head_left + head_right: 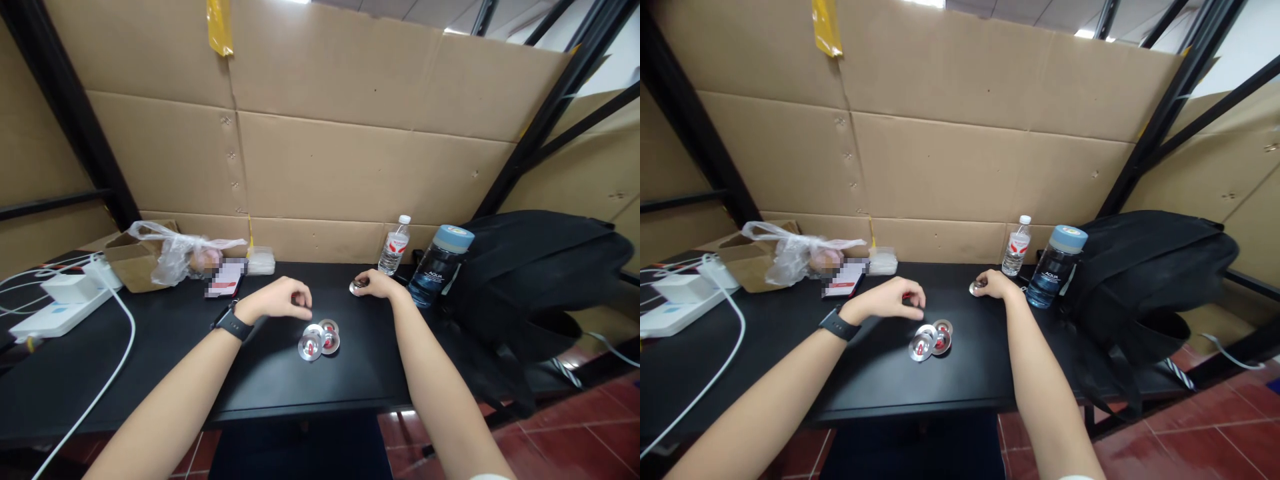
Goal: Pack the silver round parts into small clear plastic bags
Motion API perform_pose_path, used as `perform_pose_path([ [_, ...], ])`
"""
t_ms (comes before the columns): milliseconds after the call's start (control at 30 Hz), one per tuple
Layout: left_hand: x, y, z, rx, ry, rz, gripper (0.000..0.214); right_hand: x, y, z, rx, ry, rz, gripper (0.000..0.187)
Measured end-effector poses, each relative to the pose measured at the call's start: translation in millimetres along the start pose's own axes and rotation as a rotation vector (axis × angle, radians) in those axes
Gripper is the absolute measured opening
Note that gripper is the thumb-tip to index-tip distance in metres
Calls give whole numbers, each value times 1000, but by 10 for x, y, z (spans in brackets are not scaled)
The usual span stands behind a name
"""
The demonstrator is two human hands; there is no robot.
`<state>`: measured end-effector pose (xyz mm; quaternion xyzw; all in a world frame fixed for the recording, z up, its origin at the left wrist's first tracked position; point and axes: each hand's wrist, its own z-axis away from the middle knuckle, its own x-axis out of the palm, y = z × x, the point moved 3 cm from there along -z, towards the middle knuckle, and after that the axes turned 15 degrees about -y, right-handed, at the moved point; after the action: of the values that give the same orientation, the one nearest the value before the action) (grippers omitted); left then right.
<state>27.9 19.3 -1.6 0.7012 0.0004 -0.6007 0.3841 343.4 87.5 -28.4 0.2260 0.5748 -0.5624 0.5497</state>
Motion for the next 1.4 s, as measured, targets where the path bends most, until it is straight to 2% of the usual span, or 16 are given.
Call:
perform_pose_path([
  [33,50,95,-7,60,-106,74,27,7,13,-3,9,-5,-8,43],
  [100,141,247,-13,147,-237,165,36,9,28,-2,22,3,-2,51],
  [200,264,343,-41,208,-303,153,36,7,15,5,8,3,12,54],
  [333,354,307,-105,201,-331,74,18,5,-46,17,11,8,23,44],
  [433,300,276,-122,189,-276,28,7,4,-96,30,1,1,42,50],
  [533,177,259,-101,174,-178,20,7,5,-116,30,-31,-15,63,58],
  [700,-21,183,-35,112,82,45,12,-2,-92,-7,-45,60,62,35],
  [800,-65,129,-14,79,160,47,13,-4,-85,-15,-43,115,70,28],
  [933,-81,92,-2,52,214,68,12,-19,-51,1,-42,115,46,26],
  [1100,-95,87,8,42,239,87,12,-36,41,-20,-57,95,31,39],
  [1167,-94,84,6,46,230,84,12,-34,62,-43,-74,114,6,34],
  [1300,-84,72,-2,55,224,73,12,-23,73,-62,-83,150,-57,6],
  [1400,-78,68,-4,58,220,64,13,-26,81,-46,-62,179,-57,7],
])
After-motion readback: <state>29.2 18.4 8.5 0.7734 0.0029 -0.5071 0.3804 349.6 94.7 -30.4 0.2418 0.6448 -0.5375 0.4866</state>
